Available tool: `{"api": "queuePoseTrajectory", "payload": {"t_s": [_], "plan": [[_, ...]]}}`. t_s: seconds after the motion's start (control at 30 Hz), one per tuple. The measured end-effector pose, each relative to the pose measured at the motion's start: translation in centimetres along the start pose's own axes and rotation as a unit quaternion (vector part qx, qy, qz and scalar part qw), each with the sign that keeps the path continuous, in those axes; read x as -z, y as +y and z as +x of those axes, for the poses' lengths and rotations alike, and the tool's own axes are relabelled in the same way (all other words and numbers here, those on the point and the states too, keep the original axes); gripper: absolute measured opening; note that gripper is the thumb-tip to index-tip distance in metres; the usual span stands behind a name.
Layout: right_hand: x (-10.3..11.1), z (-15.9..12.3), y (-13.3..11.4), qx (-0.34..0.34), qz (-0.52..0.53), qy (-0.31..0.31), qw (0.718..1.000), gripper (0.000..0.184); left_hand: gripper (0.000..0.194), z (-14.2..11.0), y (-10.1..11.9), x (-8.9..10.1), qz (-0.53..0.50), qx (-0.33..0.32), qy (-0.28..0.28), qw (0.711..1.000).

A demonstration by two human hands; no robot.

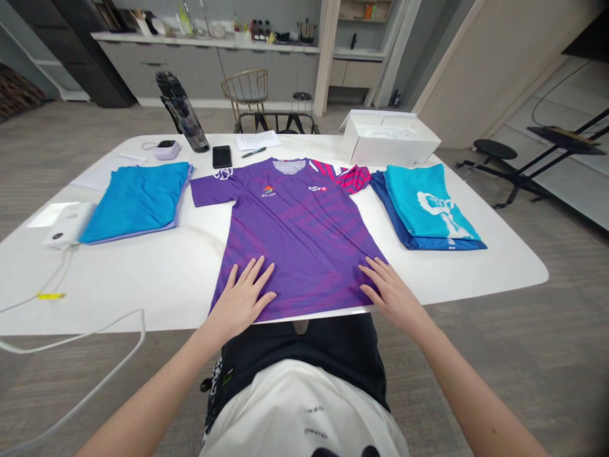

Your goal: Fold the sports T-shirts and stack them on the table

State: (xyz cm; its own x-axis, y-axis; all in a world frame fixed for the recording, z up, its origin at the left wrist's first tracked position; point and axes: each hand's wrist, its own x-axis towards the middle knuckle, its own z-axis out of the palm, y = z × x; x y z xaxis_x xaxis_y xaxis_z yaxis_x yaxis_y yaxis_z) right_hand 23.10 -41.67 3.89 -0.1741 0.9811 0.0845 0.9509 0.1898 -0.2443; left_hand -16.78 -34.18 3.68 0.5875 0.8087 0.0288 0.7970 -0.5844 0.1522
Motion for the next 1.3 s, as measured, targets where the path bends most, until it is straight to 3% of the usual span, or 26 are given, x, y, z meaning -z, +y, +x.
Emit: {"api": "queuePoseTrajectory", "payload": {"t_s": [0.13,0.23,0.4,0.5,0.57,0.67,0.87,1.0,1.13,1.3], "plan": [[-0.5,5.7,-1.2,0.015,0.022,0.002,1.000,0.052,0.061,5.5,0.0,0.6,-0.010,0.001,0.020,1.000],[-1.6,9.1,-0.5,-0.022,0.011,-0.006,1.000,0.057,0.061,8.9,-1.0,0.2,-0.008,0.042,0.027,0.999],[-2.7,10.0,0.7,-0.072,-0.033,-0.011,0.997,0.061,0.064,9.0,-2.5,-1.3,-0.009,0.083,0.038,0.996],[-2.4,10.8,0.5,-0.067,-0.031,0.004,0.997,0.062,0.066,9.0,-2.8,-1.2,-0.011,0.089,0.054,0.994],[-2.2,12.7,0.5,-0.044,-0.023,0.016,0.999,0.062,0.066,10.4,-3.2,-0.6,-0.013,0.096,0.064,0.993],[-2.1,17.3,1.0,-0.025,-0.003,0.034,0.999,0.060,0.067,14.6,-4.6,0.5,-0.016,0.121,0.081,0.989],[-2.5,28.1,4.2,-0.036,0.018,0.066,0.997,0.061,0.070,24.8,-9.9,1.2,-0.025,0.217,0.095,0.971],[-2.3,34.3,7.8,-0.055,0.023,0.079,0.995,0.062,0.071,29.2,-15.1,1.3,-0.036,0.295,0.087,0.951],[-2.2,37.7,12.4,-0.136,0.022,0.064,0.988,0.064,0.074,30.2,-21.3,0.9,-0.042,0.356,0.093,0.929],[-2.7,37.8,15.7,-0.271,0.002,0.041,0.962,0.077,0.085,28.3,-26.4,-0.4,-0.014,0.403,0.059,0.913]]}}
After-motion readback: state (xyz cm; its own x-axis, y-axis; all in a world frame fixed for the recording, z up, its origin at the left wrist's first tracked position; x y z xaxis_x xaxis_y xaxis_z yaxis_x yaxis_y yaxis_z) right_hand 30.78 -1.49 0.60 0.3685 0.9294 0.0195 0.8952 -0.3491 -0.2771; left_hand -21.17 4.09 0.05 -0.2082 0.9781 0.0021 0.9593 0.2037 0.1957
